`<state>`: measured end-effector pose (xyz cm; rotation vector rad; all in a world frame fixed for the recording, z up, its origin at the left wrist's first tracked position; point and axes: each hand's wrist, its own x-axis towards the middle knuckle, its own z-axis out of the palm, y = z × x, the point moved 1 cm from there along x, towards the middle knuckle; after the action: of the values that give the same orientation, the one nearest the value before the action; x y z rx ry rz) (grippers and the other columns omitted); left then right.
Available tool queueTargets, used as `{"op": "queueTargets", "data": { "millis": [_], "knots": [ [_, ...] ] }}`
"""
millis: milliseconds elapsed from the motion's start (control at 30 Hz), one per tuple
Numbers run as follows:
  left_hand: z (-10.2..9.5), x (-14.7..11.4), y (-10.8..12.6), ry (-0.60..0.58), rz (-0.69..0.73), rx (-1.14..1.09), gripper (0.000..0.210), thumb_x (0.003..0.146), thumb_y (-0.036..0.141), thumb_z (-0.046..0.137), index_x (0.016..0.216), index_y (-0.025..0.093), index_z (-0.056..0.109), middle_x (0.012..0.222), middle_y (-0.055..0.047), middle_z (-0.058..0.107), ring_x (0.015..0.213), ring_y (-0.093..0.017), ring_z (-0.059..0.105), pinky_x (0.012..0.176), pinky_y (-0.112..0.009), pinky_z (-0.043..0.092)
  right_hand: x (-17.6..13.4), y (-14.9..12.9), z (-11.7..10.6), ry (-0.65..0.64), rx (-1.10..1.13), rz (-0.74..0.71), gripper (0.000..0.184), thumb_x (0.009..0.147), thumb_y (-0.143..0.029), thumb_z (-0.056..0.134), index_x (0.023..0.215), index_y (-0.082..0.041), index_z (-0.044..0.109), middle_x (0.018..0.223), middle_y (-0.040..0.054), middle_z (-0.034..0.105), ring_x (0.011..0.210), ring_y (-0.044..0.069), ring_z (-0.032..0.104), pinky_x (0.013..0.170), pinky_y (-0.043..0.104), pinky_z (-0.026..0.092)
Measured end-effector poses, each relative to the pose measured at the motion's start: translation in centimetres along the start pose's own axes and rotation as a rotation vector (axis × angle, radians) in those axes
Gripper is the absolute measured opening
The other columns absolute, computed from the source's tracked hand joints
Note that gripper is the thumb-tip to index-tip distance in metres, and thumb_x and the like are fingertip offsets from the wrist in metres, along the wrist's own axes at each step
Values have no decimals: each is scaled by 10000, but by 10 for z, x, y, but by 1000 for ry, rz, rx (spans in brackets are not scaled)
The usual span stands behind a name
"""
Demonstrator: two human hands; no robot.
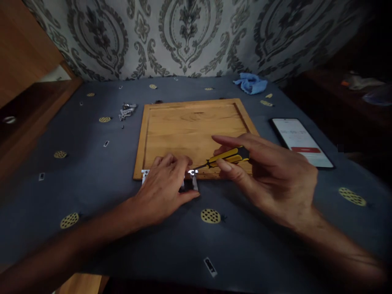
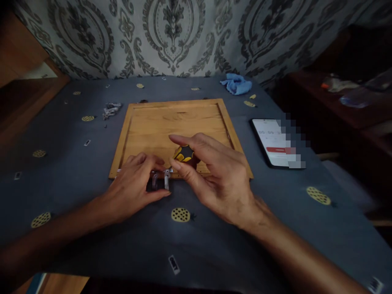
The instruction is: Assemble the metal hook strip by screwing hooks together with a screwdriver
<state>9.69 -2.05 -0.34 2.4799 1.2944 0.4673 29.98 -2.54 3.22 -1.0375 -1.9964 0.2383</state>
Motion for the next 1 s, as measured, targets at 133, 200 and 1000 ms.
{"op": "queueTargets", "data": {
  "millis": [133, 200, 1000],
  "knots": [
    [-2, 1, 1, -1, 12, 0, 513, 792, 373, 869, 1145, 202, 538, 1079, -60, 692, 1028, -292, 608, 874, -423, 481, -2, 1, -1, 8, -17, -3, 303, 965, -290, 660, 1265, -262, 696, 955, 44, 757, 832, 196, 731, 707, 316, 599],
    [-5, 1, 2, -6, 18, 4, 538, 779, 385, 878, 1155, 199, 541, 1088, -65, 695, 1042, -300, 612, 884, -433, 483, -2, 1, -1, 8, -18, 0, 296, 969, -299, 656, 1260, -265, 695, 958, 46, 757, 831, 198, 730, 707, 320, 600],
    [-81, 4, -123, 470, -325, -173, 230, 809, 393, 670, 958, 225, 623, 928, -46, 766, 874, -236, 710, 663, -314, 435, 6, 25, 16, 353, 331, 522, 294, 855, -504, 740, 1036, -276, 701, 849, -1, 738, 676, 165, 719, 674, 323, 602]
  ]
}}
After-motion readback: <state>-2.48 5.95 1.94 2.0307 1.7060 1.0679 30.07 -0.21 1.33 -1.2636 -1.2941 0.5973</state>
